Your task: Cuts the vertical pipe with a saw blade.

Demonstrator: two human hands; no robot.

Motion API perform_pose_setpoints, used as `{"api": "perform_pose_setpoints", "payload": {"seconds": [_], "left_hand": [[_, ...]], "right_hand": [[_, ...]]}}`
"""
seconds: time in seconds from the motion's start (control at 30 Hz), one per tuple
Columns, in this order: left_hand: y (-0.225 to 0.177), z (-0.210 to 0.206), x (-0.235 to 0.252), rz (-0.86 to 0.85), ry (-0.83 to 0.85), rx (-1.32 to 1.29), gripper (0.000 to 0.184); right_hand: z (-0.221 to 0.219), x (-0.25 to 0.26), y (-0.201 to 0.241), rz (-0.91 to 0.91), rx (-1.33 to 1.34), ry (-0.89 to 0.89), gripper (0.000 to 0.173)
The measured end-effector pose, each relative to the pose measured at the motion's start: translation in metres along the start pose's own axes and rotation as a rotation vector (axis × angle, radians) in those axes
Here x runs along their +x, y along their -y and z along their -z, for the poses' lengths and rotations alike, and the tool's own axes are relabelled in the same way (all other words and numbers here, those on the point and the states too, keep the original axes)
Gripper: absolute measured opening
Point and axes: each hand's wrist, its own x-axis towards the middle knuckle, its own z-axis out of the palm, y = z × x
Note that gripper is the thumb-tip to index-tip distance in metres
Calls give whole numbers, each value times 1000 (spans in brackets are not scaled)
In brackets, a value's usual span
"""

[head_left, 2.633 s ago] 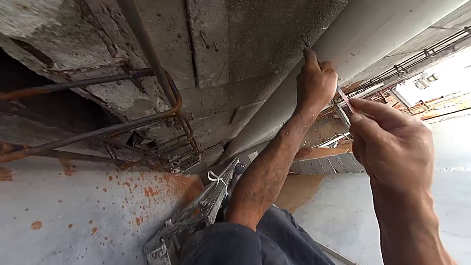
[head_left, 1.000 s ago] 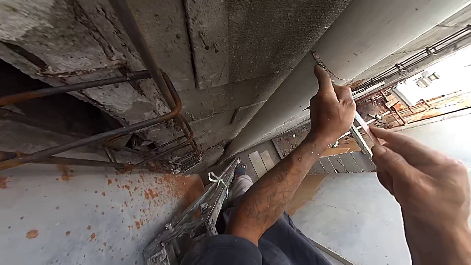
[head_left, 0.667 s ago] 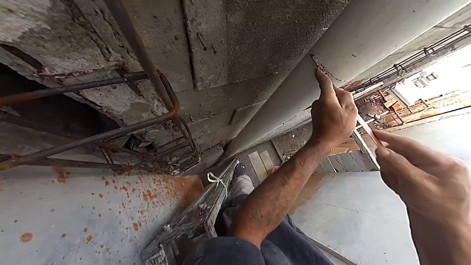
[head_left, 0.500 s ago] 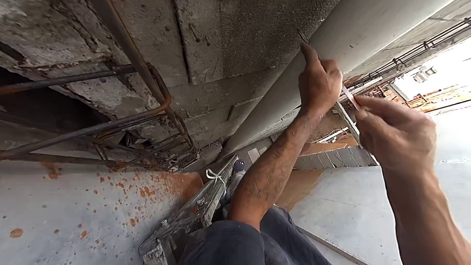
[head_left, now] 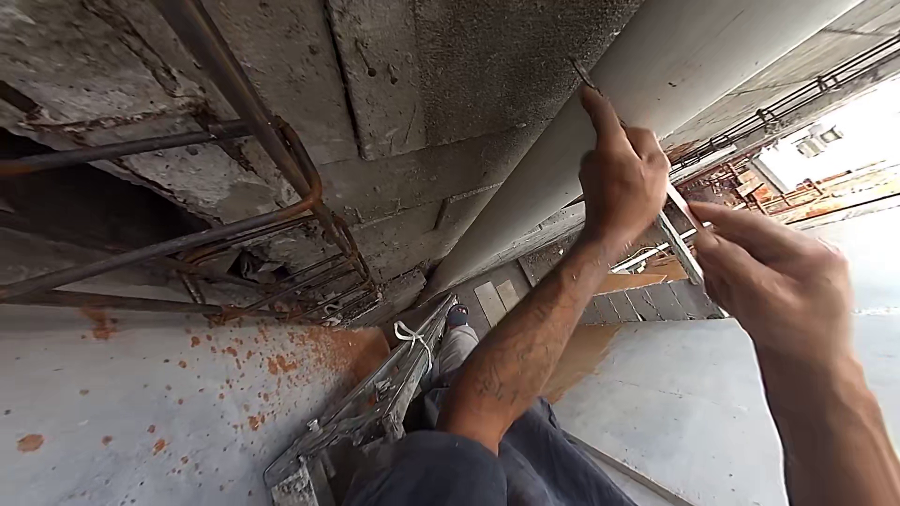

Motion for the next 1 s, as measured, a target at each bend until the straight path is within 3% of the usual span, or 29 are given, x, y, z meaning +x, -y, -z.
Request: {"api": "perform_pose_setpoints", "payload": {"seconds": [0.1, 0.33, 0.47, 0.63, 0.77, 0.9, 1.0], "left_hand": [[6, -7, -14, -33, 22, -70, 74], [-1, -3, 22, -11, -64, -75, 73], [5, -10, -9, -37, -17, -70, 74], [9, -6, -10, -49, 23, -44, 72], [7, -6, -19, -52, 20, 36, 72], [12, -9, -9, -80, -34, -48, 71], [13, -11, -16, -51, -9, -74, 70]], "right_hand": [[9, -15, -7, 9, 62, 21, 33], [-7, 15, -3, 2, 13, -24, 35], [13, -12, -8, 12, 21, 31, 34], [8, -8, -7, 12, 109, 19, 31], [11, -15, -12, 5, 26, 57, 34], [10, -9, -10, -32, 21, 142, 38], [15, -8, -4, -124, 187, 193, 59]]}}
